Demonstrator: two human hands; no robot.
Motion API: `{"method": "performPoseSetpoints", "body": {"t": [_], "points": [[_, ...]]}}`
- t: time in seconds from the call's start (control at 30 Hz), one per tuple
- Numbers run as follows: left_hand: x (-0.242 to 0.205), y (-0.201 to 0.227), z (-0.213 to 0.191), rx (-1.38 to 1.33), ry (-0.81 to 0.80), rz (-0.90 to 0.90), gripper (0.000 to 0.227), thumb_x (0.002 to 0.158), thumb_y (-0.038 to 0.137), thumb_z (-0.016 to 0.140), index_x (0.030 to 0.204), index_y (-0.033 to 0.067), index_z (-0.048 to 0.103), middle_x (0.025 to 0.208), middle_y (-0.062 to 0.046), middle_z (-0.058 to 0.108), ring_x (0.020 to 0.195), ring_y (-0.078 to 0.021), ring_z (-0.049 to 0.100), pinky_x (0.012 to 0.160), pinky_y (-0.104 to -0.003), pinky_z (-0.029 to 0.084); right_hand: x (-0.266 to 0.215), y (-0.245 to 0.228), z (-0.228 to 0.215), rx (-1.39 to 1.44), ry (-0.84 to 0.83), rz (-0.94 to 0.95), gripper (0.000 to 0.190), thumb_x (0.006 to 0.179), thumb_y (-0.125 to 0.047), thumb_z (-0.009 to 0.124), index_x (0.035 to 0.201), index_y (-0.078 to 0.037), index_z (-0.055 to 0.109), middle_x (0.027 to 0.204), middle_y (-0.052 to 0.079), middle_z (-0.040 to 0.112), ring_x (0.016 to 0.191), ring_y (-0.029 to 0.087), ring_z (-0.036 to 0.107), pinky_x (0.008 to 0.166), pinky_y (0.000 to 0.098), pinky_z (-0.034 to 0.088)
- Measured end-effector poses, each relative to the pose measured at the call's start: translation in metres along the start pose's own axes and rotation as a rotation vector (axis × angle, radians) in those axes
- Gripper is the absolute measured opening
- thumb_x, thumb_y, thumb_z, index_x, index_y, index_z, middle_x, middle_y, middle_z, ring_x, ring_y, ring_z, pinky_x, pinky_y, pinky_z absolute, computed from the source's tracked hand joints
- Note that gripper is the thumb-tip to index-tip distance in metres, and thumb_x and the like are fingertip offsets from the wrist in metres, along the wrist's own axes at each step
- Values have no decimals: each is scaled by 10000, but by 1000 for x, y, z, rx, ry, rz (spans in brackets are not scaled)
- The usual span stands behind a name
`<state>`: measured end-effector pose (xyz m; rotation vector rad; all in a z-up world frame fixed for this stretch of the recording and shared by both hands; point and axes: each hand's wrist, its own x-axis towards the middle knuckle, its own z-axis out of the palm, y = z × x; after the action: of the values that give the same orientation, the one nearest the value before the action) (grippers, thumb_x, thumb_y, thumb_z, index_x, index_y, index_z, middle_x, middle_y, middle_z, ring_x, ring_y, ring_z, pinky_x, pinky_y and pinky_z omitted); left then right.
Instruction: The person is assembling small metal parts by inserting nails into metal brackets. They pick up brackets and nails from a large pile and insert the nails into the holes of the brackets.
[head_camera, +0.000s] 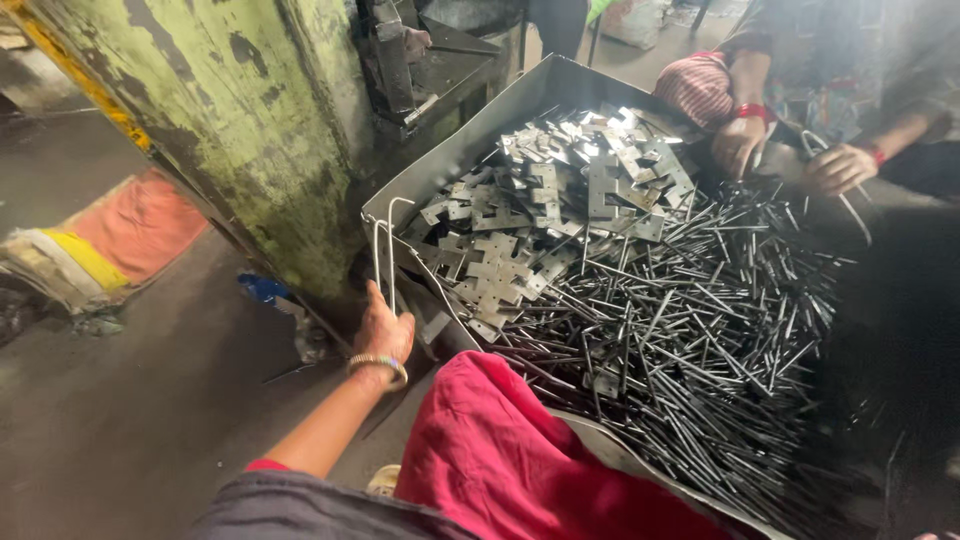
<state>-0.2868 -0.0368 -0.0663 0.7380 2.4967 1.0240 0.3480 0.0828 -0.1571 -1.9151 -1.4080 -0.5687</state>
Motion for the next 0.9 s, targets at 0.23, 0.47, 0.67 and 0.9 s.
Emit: {"method": "performPoseSetpoints", "body": {"t": [0.23,0.47,0.67,0.9], "points": [[81,13,10,-9,24,52,925,760,222,793,1453,-78,259,1512,-420,273,1443,-506,302,1179,-484,287,6,-21,-54,-154,-61,-82,202,942,-221,761,1069,-88,676,1066,108,620,1022,277,631,871,391,523],[53,-15,-26,-8,108,218,701,804,177,781,1431,29,505,1082,-292,660,899,-399,693,791,-474,566,8,-178,-100,259,-195,-289,181,931,-224,740,1049,-87,740,927,103,707,892,298,671,802,431,515],[31,-25,-39,24,-132,43,402,918,183,698,1260,5,585,973,-149,713,825,-309,687,654,-434,561,-11,-308,-73,527,-524,-728,151,792,-63,643,898,-131,726,902,72,691,910,296,642,813,445,488],[47,57,17,-290,-320,-228,321,871,223,702,972,-77,649,813,-183,659,596,-281,611,492,-399,504,-24,-297,-64,263,-638,-945,301,766,-170,712,1056,-98,685,1180,101,630,1157,285,558,958,455,420]]}}
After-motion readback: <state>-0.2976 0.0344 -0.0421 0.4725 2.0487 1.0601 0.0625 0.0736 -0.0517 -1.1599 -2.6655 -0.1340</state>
